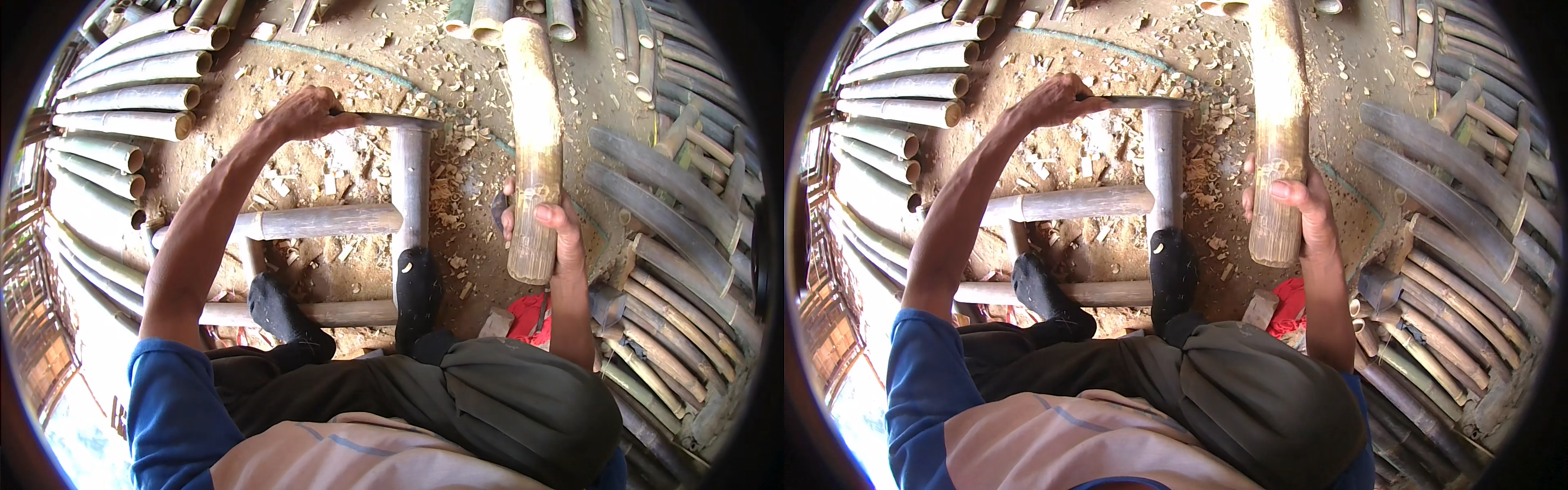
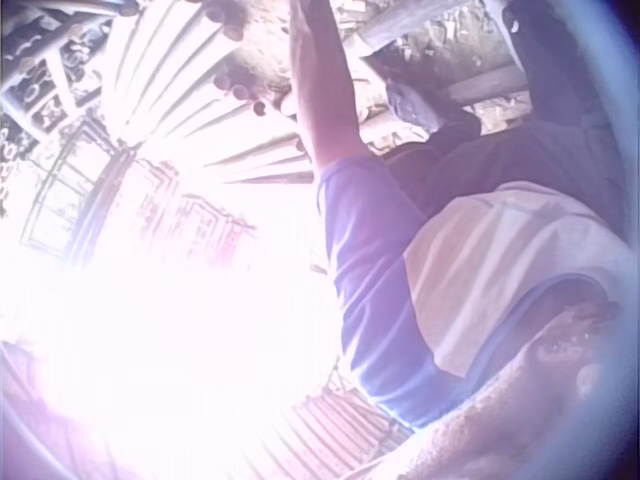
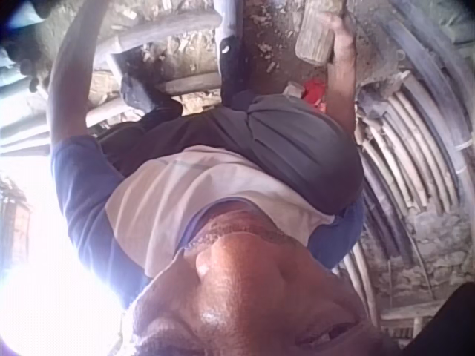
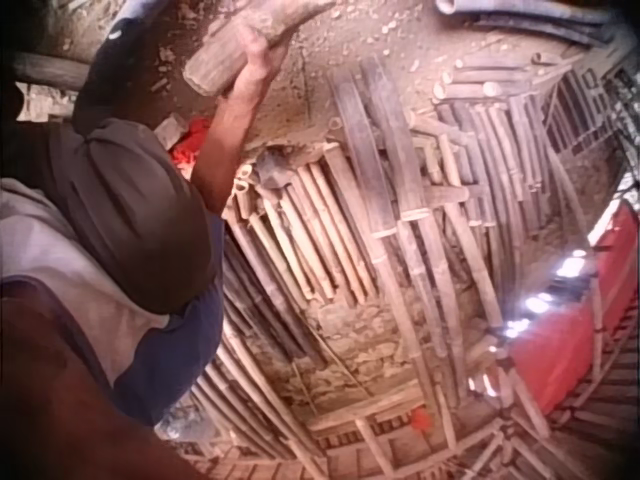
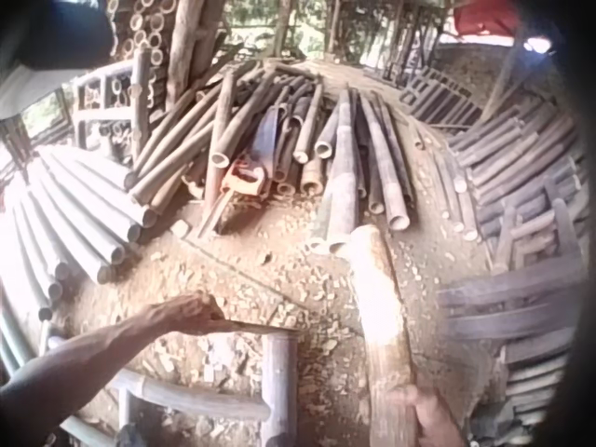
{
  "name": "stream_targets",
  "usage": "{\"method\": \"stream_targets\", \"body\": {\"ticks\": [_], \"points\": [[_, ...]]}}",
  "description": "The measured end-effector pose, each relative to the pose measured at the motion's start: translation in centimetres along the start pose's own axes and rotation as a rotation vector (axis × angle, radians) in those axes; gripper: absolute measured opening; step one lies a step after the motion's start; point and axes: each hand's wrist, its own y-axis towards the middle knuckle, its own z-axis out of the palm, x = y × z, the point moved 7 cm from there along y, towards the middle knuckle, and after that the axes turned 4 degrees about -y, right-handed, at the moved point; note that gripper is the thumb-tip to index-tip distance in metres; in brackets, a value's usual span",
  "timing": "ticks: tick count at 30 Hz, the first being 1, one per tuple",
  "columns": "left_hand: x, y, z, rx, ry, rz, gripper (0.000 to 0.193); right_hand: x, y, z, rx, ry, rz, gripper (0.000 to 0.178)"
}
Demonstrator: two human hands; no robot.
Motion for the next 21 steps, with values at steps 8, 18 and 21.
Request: {"method": "stream_targets", "body": {"ticks": [8,18,21], "points": [[0.0,0.0,0.3,0.009,0.000,0.011,0.047,0.5,-0.1,1.2,0.028,-0.101,0.029,0.069],[0.3,0.0,0.3,-0.059,-0.010,0.041,0.046,2.2,0.1,2.5,0.021,-0.149,0.039,0.090],[-0.1,-0.3,0.4,-0.097,0.060,0.059,0.054,3.8,-0.1,2.1,0.018,-0.286,0.093,0.092]]}}
